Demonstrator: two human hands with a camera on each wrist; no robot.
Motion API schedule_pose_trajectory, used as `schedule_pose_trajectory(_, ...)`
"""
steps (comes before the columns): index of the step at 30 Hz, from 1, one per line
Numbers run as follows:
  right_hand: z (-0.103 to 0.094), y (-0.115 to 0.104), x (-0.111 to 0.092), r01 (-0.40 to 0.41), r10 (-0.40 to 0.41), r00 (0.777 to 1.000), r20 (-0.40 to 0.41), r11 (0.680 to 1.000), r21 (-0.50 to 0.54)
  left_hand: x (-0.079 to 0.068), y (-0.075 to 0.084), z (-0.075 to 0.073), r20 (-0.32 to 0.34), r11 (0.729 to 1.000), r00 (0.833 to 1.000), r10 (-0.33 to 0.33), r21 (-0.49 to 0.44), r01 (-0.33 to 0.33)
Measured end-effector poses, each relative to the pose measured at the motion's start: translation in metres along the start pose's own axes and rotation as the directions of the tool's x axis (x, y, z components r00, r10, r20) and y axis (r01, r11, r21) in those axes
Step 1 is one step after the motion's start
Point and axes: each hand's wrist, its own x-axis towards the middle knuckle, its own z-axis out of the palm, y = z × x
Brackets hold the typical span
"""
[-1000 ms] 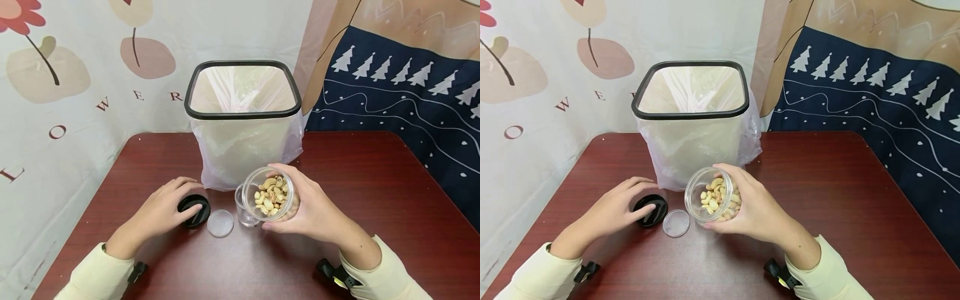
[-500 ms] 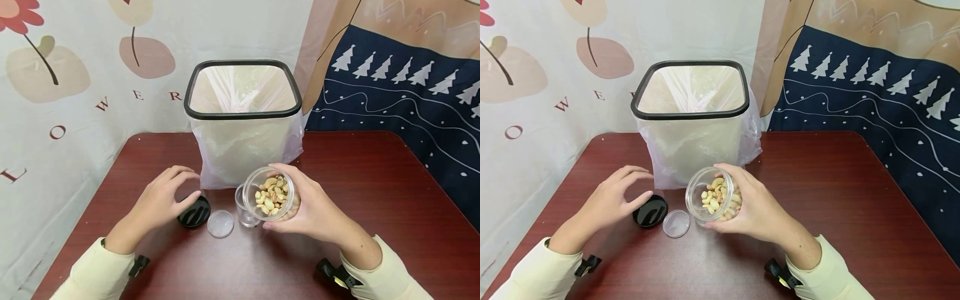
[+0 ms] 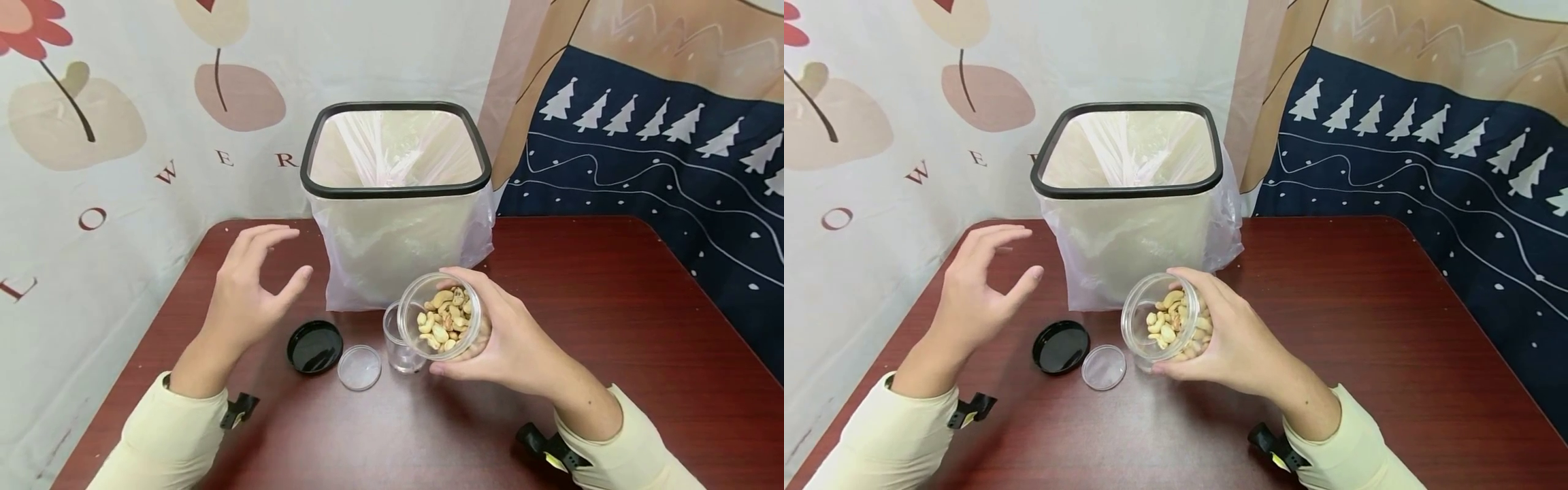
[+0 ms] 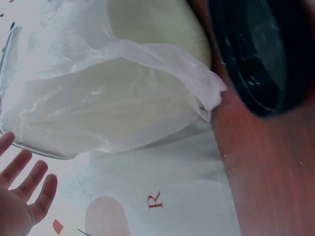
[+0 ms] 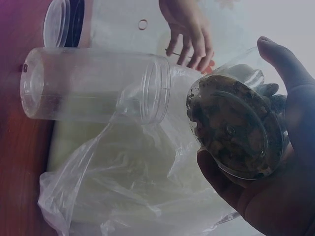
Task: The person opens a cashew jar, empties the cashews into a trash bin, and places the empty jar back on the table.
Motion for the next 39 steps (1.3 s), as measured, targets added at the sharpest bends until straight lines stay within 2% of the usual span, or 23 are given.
schedule_pose_trajectory(7, -0.001, 0.0, 0.001, -0.001, 0.001, 1.0, -0.009, 1.0, -0.005, 0.013, 0.008, 0.008, -0.105, 0.995, 0.994, -0.03, -0.096, 0.02)
schedule_pose_trajectory(12, -0.001, 0.001, 0.002, 0.01, -0.011, 1.0, -0.017, 1.0, -0.017, 0.02, 0.016, 0.016, -0.2, 0.991, 0.98, -0.022, -0.136, -0.006)
schedule_pose_trajectory(16, -0.002, 0.001, 0.002, 0.017, -0.017, 1.0, -0.023, 1.0, -0.019, 0.025, 0.024, 0.022, -0.248, 0.987, 0.969, -0.027, -0.161, -0.014)
schedule_pose_trajectory(27, 0.0, 0.004, 0.0, 0.001, -0.001, 1.0, -0.02, 1.0, -0.008, 0.039, 0.045, 0.038, -0.307, 0.973, 0.951, -0.044, -0.229, -0.029)
schedule_pose_trajectory(35, 0.001, 0.004, 0.001, 0.005, -0.005, 0.999, -0.031, 1.0, 0.012, 0.041, 0.049, 0.044, -0.307, 0.977, 0.951, -0.037, -0.211, -0.03)
schedule_pose_trajectory(39, 0.002, 0.005, 0.002, 0.019, -0.017, 0.999, -0.049, 0.999, 0.026, 0.04, 0.048, 0.046, -0.307, 0.982, 0.952, -0.008, -0.184, -0.051)
